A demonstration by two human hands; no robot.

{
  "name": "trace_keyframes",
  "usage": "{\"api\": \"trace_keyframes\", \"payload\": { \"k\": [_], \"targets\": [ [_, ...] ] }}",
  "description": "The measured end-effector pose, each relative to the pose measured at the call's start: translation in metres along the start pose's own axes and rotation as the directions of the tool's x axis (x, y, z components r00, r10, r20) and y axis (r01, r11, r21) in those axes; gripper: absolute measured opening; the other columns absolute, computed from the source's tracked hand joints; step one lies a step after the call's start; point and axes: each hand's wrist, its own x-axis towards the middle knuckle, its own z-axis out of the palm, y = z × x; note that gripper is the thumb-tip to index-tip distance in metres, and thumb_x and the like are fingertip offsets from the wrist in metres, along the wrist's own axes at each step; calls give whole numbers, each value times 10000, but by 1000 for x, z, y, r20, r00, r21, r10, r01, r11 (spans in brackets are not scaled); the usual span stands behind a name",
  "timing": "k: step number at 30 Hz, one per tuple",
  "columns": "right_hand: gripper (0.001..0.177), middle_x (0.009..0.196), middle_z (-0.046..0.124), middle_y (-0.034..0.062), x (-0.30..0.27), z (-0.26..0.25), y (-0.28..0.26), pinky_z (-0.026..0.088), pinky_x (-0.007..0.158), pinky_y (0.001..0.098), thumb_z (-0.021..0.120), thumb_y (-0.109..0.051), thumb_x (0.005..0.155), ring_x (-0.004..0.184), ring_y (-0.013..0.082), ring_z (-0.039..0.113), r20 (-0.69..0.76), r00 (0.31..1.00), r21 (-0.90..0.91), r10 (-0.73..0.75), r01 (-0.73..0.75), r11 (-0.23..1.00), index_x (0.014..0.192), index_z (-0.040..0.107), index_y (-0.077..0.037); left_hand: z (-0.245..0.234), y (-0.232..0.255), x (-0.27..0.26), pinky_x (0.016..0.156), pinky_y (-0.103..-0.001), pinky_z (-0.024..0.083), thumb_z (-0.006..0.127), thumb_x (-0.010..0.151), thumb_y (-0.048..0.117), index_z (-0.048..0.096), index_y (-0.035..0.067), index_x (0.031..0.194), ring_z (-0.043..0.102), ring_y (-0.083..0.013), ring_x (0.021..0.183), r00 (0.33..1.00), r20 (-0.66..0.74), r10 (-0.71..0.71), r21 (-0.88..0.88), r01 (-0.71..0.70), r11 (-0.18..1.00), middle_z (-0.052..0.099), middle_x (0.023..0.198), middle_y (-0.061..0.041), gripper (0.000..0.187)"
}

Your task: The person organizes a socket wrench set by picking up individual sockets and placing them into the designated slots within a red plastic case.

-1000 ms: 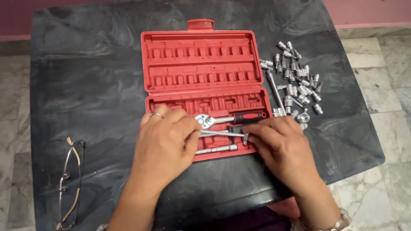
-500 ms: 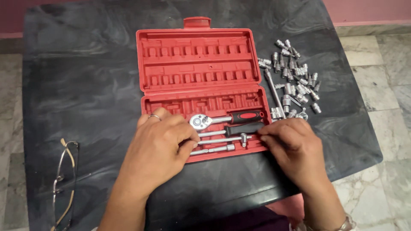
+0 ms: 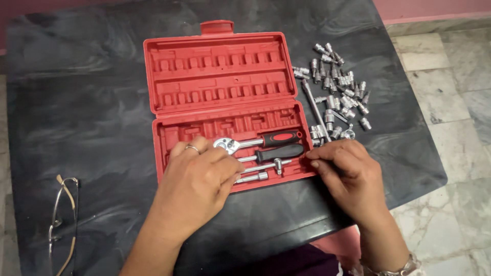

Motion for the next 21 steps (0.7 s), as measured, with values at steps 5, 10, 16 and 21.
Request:
{"api": "trace_keyframes", "payload": {
  "k": [5,10,16,21],
  "targets": [
    [271,1047,714,38,-3,9,-7,524,872,342,771,-57,829,980,233,670,-18,997,22,-73,73,997,1094,749,-113,9,10,6,804,-452,431,723,789,134,746,135,847,600,-267,878,999,18,40,88,-41,995,652,815,-18,62],
    [342,1173,695,47,-3,15,-11,478,995,401,765,-92,827,1140,293,609,-8,973,-72,-232,230,970,1163,749,-151,12,21,8,814,-450,429,697,833,148,752,123,946,598,-262,897,996,-39,84,74,-81,994,659,862,-11,129],
    [268,1185,689,34,-6,16,-7,480,1006,393,786,-123,843,1156,266,614,-44,987,-12,-155,155,988,1108,747,-140,30,35,18,810,-462,442,653,854,132,743,134,952,604,-257,895,998,-14,67,113,-65,991,634,823,-17,133],
    [165,1155,688,36,2,10,-8,453,1023,411,793,-144,809,1173,276,594,27,998,-4,-60,60,998,964,745,-115,33,36,21,797,-464,438,645,839,112,717,124,994,598,-274,917,992,-60,112,107,-105,989,633,871,-25,171]
  ]
}}
